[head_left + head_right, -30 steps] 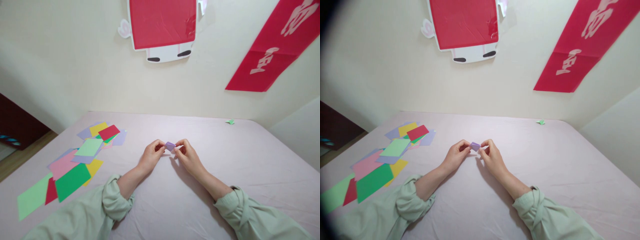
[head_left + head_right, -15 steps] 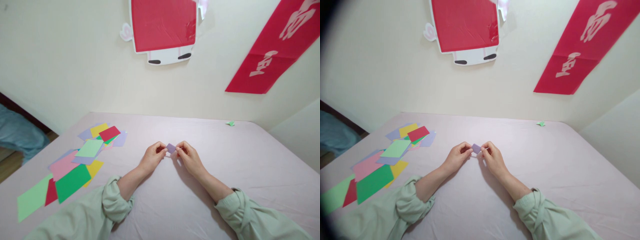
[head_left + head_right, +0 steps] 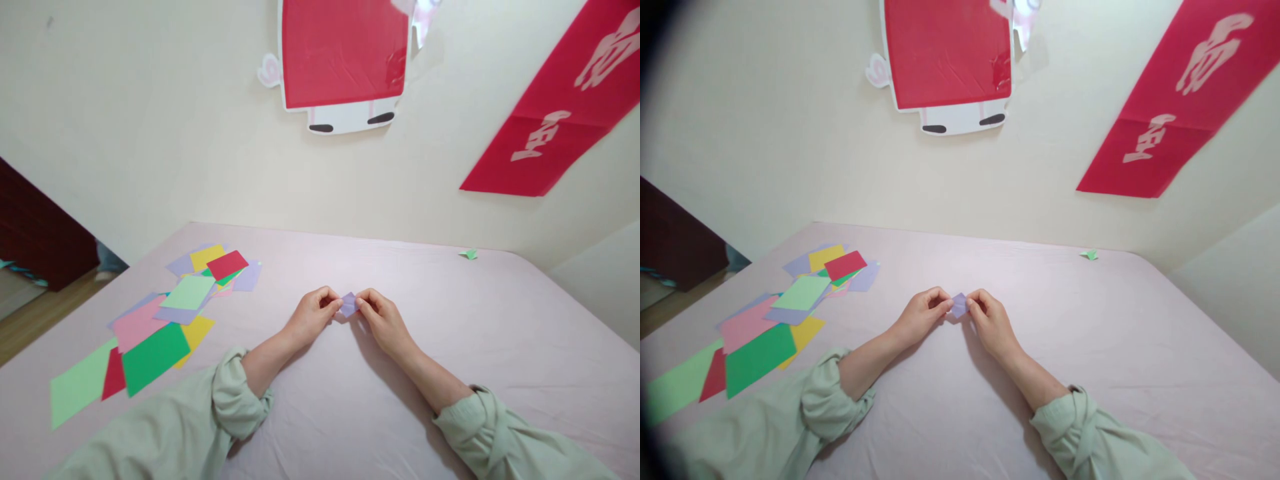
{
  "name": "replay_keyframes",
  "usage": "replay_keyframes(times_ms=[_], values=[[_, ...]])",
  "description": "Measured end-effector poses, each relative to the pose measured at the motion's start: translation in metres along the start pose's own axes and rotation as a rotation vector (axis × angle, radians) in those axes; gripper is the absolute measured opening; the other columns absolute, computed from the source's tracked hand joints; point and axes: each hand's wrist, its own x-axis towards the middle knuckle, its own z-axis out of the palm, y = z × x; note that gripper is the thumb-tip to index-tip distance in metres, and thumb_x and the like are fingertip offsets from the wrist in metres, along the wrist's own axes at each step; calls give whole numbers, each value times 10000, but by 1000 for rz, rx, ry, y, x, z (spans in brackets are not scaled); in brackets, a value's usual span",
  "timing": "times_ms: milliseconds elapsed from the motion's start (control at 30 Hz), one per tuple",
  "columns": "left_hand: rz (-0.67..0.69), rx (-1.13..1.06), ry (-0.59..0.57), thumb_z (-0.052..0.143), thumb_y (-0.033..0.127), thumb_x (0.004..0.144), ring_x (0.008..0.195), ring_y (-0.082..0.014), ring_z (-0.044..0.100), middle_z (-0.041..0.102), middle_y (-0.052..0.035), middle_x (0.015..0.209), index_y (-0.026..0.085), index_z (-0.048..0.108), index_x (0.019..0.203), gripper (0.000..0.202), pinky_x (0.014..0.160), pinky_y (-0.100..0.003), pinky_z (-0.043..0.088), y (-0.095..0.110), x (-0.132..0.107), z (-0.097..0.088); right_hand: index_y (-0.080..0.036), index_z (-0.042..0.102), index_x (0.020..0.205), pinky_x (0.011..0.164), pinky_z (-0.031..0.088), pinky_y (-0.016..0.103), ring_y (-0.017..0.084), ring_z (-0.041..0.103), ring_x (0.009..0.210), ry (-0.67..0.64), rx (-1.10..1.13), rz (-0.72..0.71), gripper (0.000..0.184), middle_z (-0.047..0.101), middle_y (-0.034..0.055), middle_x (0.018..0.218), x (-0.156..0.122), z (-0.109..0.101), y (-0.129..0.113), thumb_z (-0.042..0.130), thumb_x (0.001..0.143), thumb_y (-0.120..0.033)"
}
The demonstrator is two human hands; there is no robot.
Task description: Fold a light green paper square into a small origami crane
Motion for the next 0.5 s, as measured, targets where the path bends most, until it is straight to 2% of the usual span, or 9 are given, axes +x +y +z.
replay_keyframes(times_ms=[200,333,500], values=[[-30,-42,29,615,389,770,529,-90,439,503,48,588,157,550,724,245,514,-216,344,0,1,0,-190,551,760,602,374,258,139,491,636,-55,-33,4,223,549,-18,688,-2,2,-1,530,882,-376],[-11,-50,3,625,398,768,582,-93,457,509,41,633,152,548,732,260,559,-218,360,2,1,1,-184,521,714,562,331,243,119,429,589,-57,-31,19,285,478,-39,629,-2,3,0,537,874,-419],[-30,-46,-53,637,384,755,606,-93,450,495,47,637,157,528,721,254,591,-221,350,7,-2,2,-178,536,719,565,339,239,117,440,585,-94,29,35,304,496,-37,621,-1,3,-3,532,867,-444]])
